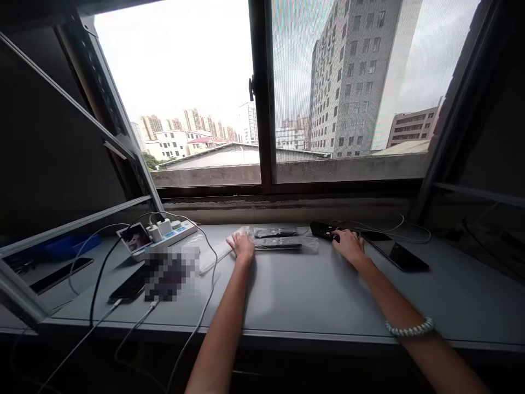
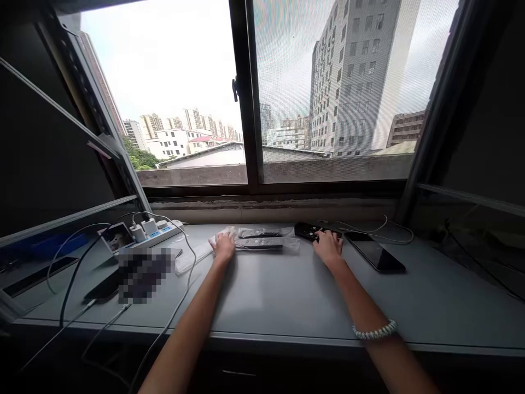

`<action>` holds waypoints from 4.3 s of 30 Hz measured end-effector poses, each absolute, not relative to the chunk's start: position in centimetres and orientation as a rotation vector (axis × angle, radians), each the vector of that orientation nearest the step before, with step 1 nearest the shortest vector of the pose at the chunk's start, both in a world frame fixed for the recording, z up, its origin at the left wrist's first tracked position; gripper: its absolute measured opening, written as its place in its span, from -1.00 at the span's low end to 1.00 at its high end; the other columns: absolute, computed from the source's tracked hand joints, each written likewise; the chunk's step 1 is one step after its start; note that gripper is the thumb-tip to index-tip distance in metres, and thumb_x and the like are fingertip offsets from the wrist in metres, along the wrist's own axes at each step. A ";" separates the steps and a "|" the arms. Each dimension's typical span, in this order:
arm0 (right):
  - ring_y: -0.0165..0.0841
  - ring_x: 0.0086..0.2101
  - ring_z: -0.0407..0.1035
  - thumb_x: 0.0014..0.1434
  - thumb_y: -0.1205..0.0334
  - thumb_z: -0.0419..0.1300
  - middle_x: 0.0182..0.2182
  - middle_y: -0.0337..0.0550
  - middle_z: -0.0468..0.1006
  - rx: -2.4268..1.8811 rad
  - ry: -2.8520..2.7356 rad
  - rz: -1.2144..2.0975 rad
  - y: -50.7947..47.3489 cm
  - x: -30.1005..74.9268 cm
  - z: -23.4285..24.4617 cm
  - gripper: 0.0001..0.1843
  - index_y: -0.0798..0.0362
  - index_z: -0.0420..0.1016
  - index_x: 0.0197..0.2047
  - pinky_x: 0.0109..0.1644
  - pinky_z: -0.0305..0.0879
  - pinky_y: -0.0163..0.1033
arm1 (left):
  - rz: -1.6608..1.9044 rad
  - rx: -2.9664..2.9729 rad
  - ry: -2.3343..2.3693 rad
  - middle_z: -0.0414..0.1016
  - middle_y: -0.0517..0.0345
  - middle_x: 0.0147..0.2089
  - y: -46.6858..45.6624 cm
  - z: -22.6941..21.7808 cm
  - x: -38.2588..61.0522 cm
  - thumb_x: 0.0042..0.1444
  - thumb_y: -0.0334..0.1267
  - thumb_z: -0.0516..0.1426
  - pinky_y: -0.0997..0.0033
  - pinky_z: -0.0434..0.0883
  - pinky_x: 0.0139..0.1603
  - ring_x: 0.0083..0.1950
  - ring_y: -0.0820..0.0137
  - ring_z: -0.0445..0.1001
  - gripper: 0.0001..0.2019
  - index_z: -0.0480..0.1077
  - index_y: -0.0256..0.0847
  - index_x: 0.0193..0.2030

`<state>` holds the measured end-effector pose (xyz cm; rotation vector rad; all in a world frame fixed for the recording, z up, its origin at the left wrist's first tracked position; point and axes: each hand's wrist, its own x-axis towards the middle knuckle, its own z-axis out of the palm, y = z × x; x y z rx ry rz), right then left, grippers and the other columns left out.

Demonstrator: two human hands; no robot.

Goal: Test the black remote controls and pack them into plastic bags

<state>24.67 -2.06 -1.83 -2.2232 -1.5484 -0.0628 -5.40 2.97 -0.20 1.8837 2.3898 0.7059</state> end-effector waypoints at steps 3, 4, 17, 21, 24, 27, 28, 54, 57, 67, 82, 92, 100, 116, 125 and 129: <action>-0.12 -0.02 0.26 0.16 0.29 0.00 -0.06 -0.02 0.46 -2.206 -1.543 -0.076 -1.9 25.0 -1.8 -0.66 -0.05 0.51 -0.07 -0.04 0.13 -0.06 | 0.687 1.863 2.361 0.36 -0.05 0.10 3.1 -0.3 -6.2 0.16 -0.41 -0.08 0.00 -0.14 0.30 0.17 0.20 0.27 -0.66 0.38 -0.15 0.00; -0.13 -0.03 0.27 0.17 0.29 -0.01 -0.08 -0.03 0.47 -2.202 -1.536 -0.082 -1.9 25.1 -1.8 -0.66 -0.05 0.52 -0.09 -0.05 0.13 -0.06 | 0.696 1.859 2.363 0.36 -0.04 0.10 3.1 -0.4 -6.4 0.15 -0.42 -0.07 0.03 -0.10 0.29 0.15 0.21 0.28 -0.67 0.39 -0.14 -0.02; -0.13 -0.15 0.38 0.02 0.18 0.22 -0.17 0.00 0.49 -2.154 -1.461 -0.120 -1.6 26.6 -2.4 -0.63 -0.01 0.49 -0.05 -0.14 0.21 -0.08 | 0.876 1.722 2.390 0.39 -0.08 0.03 3.0 -0.5 -7.1 0.11 -0.36 0.02 0.17 0.08 0.16 0.15 0.19 0.26 -0.78 0.46 -0.15 -0.19; -0.18 -0.23 0.42 -0.10 0.16 0.29 -0.18 -0.02 0.52 -2.053 -1.460 -0.087 -1.3 27.1 -2.9 -0.55 0.01 0.50 -0.07 -0.26 0.26 -0.19 | 0.960 1.703 2.373 0.39 -0.10 0.02 2.9 -0.7 -7.1 0.05 -0.34 0.09 0.25 0.14 0.10 0.13 0.18 0.26 -0.78 0.46 -0.18 -0.15; -0.13 -0.21 0.43 -0.17 0.16 0.32 -0.20 -0.07 0.56 -2.057 -1.464 -0.026 -1.4 27.0 -2.8 -0.51 -0.01 0.52 -0.08 -0.32 0.27 -0.20 | 1.032 1.661 2.367 0.42 -0.09 -0.04 2.9 -0.9 -7.1 0.05 -0.35 0.09 0.25 0.17 0.06 0.11 0.18 0.29 -0.83 0.49 -0.17 -0.27; -0.08 -0.21 0.44 -0.19 0.16 0.32 -0.22 -0.06 0.58 -2.081 -1.469 0.022 -1.7 26.7 -2.5 -0.53 0.00 0.55 -0.11 -0.40 0.26 -0.20 | 1.136 1.603 2.367 0.45 -0.05 -0.11 2.8 -0.9 -7.1 0.06 -0.37 0.07 0.23 0.22 0.01 0.04 0.18 0.34 -0.84 0.49 -0.14 -0.32; -0.07 -0.22 0.44 -0.18 0.15 0.31 -0.23 -0.05 0.59 -2.090 -1.470 0.031 -1.8 26.5 -2.4 -0.53 0.01 0.56 -0.12 -0.42 0.26 -0.20 | 1.181 1.583 2.373 0.45 -0.05 -0.12 2.8 -0.8 -7.1 0.06 -0.36 0.07 0.22 0.23 -0.01 0.02 0.17 0.35 -0.84 0.48 -0.15 -0.31; -0.20 -0.13 0.41 0.16 0.10 0.08 -0.12 -0.07 0.54 -1.320 -1.460 -0.321 -4.3 22.3 1.1 -0.67 0.03 0.51 -0.08 -0.07 0.30 -0.20 | 0.983 2.648 1.442 0.41 0.08 -0.04 0.0 -0.2 -1.0 -0.09 -0.57 -0.02 0.32 0.22 0.08 0.00 0.34 0.38 -0.63 0.30 -0.17 -0.13; -0.19 -0.13 0.42 0.16 0.02 0.08 -0.10 -0.09 0.54 -1.355 -1.485 -0.308 -4.7 21.6 1.3 -0.62 0.00 0.49 -0.04 -0.15 0.32 -0.24 | 0.875 2.697 1.354 0.41 0.08 -0.04 -0.1 -0.9 -0.3 0.02 -0.42 0.03 0.29 0.21 0.10 -0.01 0.32 0.38 -0.56 0.22 -0.16 0.09; -0.26 -0.10 0.41 0.19 0.17 0.02 -0.05 -0.23 0.52 -1.339 -1.687 -0.363 -5.3 20.8 1.7 -0.65 -0.14 0.49 0.00 -0.22 0.30 -0.33 | 0.890 2.721 1.455 0.41 0.10 -0.15 0.5 -0.6 -0.7 0.14 -0.26 0.07 0.31 0.27 -0.01 -0.10 0.33 0.40 -0.85 0.48 -0.13 -0.27; -0.28 -0.08 0.34 0.16 0.43 -0.07 -0.02 -0.31 0.48 -1.372 -1.609 -0.452 -5.3 21.6 1.9 -0.51 -0.20 0.51 -0.03 -0.13 0.33 -0.24 | 1.242 2.626 1.563 0.37 0.14 -0.10 0.8 -0.2 -1.1 0.13 -0.27 0.11 0.31 0.25 0.03 -0.11 0.38 0.41 -0.96 0.33 -0.17 -0.30; -0.21 -0.20 0.44 0.10 -0.02 0.11 -0.15 -0.09 0.56 -1.383 -1.178 -0.181 -4.6 21.0 2.0 -0.60 -0.01 0.50 -0.07 -0.19 0.33 -0.23 | 1.157 2.657 1.443 0.47 0.16 -0.25 0.5 -0.4 -0.6 0.23 -0.23 -0.04 0.32 0.23 0.02 -0.18 0.37 0.46 -0.87 0.27 -0.15 -0.16; -0.39 -0.62 0.29 0.00 -0.15 0.11 -0.43 -0.06 0.50 -1.256 -0.758 0.401 -3.0 22.1 1.5 -0.38 0.11 0.37 0.02 -0.60 0.21 -0.29 | 1.181 2.672 1.418 0.46 0.15 -0.11 -0.2 0.4 -0.2 0.09 -0.32 0.11 0.30 0.17 0.05 -0.02 0.33 0.38 -0.65 0.22 -0.09 0.04; -0.37 -0.65 0.22 -0.06 0.05 0.12 -0.67 -0.27 0.29 -1.247 -0.608 0.614 -3.6 22.0 2.0 -0.73 0.05 0.40 -0.34 -0.65 0.12 -0.27 | 1.216 2.739 1.382 0.40 0.13 -0.10 -0.4 0.2 0.5 0.03 -0.40 0.11 0.31 0.17 0.02 -0.03 0.30 0.33 -0.69 0.24 -0.11 -0.06; -0.40 -0.68 0.22 -0.08 0.10 0.19 -0.68 -0.31 0.24 -1.186 -0.595 0.666 -4.0 21.6 2.4 -0.82 0.01 0.40 -0.40 -0.65 0.10 -0.28 | 1.187 2.786 1.346 0.49 0.17 -0.21 -1.1 0.5 0.7 -0.07 -0.32 0.21 0.26 0.20 -0.01 -0.12 0.29 0.41 -0.65 0.34 -0.12 -0.08; -0.39 -0.68 0.23 -0.07 0.04 0.19 -0.68 -0.30 0.26 -1.208 -0.656 0.638 -3.8 21.5 2.1 -0.75 0.03 0.42 -0.37 -0.64 0.12 -0.28 | 1.102 2.801 1.362 0.50 0.15 -0.22 -1.3 0.5 0.8 -0.08 -0.25 0.23 0.26 0.23 -0.05 -0.15 0.29 0.44 -0.67 0.39 -0.13 -0.11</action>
